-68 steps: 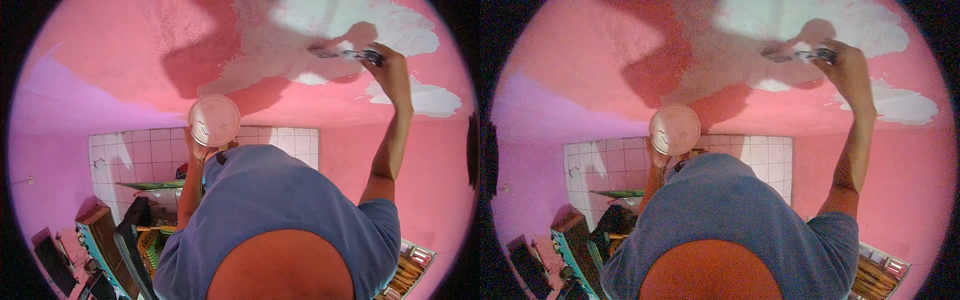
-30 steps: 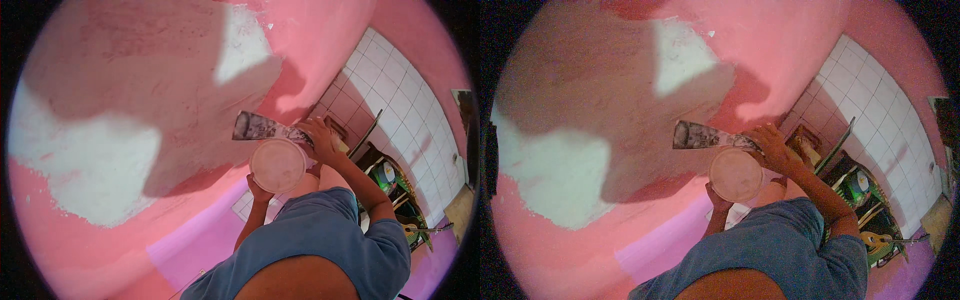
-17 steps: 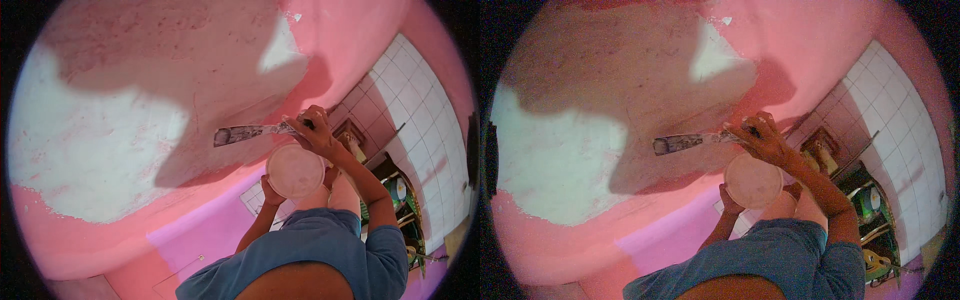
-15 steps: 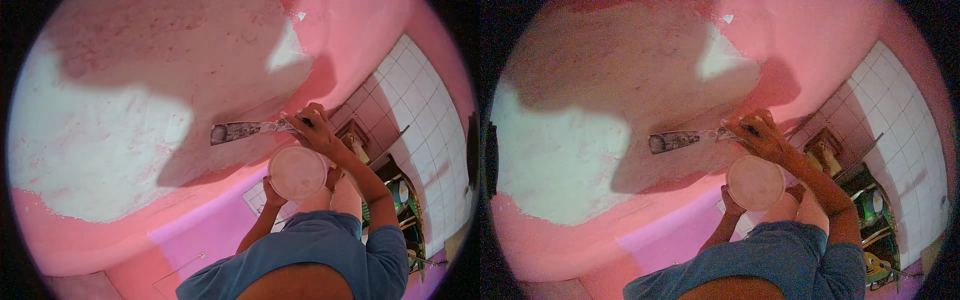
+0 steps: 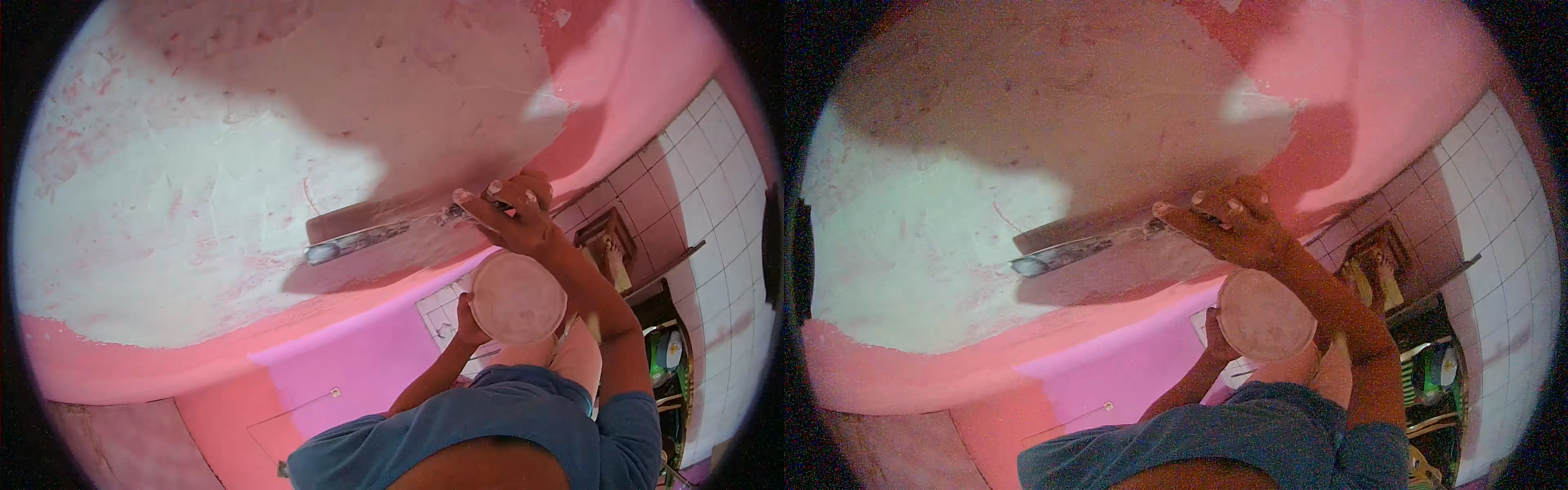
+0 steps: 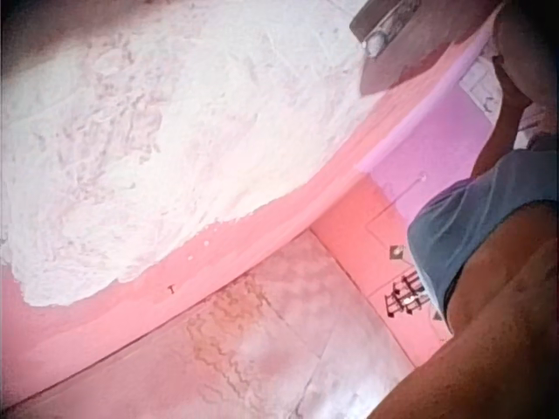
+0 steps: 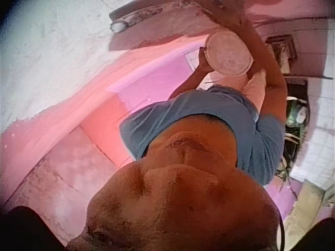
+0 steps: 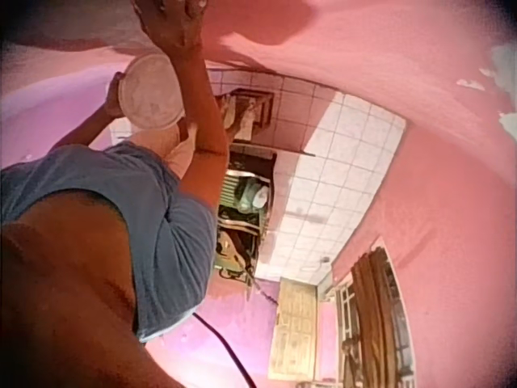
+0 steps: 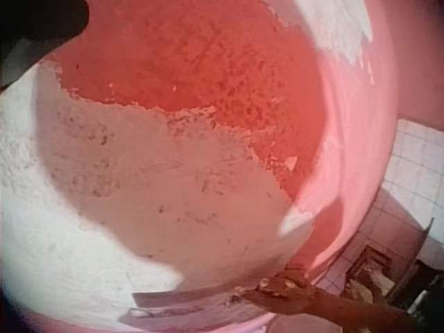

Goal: The person uses a putty knife to apply white plaster to a pink wall, scraping it across the surface from a container held in the other hand.

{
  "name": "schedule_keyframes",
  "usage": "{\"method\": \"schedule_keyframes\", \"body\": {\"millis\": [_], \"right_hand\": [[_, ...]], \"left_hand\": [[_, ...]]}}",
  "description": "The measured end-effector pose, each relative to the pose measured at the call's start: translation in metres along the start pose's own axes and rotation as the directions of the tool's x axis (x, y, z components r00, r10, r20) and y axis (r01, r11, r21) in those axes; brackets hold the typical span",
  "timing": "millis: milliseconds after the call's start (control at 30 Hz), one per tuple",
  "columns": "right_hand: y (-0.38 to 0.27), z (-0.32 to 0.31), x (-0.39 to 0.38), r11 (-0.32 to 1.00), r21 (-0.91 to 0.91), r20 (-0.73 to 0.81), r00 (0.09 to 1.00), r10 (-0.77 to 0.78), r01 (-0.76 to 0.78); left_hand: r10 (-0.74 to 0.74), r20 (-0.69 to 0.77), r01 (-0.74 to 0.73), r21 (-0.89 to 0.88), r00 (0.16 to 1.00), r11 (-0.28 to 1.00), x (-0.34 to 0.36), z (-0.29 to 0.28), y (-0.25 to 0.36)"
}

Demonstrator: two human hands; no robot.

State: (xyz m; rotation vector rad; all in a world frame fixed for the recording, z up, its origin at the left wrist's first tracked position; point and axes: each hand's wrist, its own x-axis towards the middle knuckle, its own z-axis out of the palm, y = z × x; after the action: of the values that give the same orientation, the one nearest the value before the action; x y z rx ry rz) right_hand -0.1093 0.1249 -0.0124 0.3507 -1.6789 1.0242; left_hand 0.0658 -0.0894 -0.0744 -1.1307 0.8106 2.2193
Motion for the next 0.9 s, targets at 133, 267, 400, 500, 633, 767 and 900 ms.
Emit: {"method": "schedule_keyframes", "body": {"millis": [133, 267, 400, 500, 633, 767, 900], "right_hand": [[0.001, 0.005, 0.005, 0.997, -0.072, 0.017, 1.0, -0.012, 0.013], [0.013, -0.002, -0.024, 0.997, -0.073, 0.088, 0.995, 0.037, -0.031], [0.024, -0.023, -0.064, 0.966, -0.238, 0.141, 0.981, 0.136, -0.1], [0.013, -0.033, -0.05, 0.981, -0.151, 0.13, 0.982, 0.14, -0.12], [-0.009, -0.018, 0.001, 0.992, -0.113, 0.098, 0.994, -0.039, 0.05], [-0.007, -0.004, 0.024, 0.993, -0.093, -0.015, 0.998, -0.068, 0.066], [0.005, -0.012, 0.003, 0.986, -0.165, 0.115, 0.993, 0.024, -0.005]], "left_hand": [[-0.083, 0.126, 0.093, -0.076, 0.989, 0.993, 0.004, -0.008, 0.003], [-0.083, 0.169, 0.082, 0.013, 0.982, 0.997, 0.006, -0.018, 0.007], [-0.084, 0.099, 0.086, -0.011, 0.991, 0.996, 0.003, -0.017, 0.009], [-0.117, 0.142, 0.126, -0.055, 0.983, 0.991, 0.003, -0.014, 0.007], [-0.109, 0.147, 0.112, -0.015, 0.983, 0.994, 0.002, -0.008, 0.004], [-0.014, -0.041, 0.017, 0.071, 0.999, 0.997, -0.001, 0.004, 0.003], [-0.059, 0.056, 0.058, 0.025, 0.997, 0.998, 0.001, -0.004, 0.005]]}}
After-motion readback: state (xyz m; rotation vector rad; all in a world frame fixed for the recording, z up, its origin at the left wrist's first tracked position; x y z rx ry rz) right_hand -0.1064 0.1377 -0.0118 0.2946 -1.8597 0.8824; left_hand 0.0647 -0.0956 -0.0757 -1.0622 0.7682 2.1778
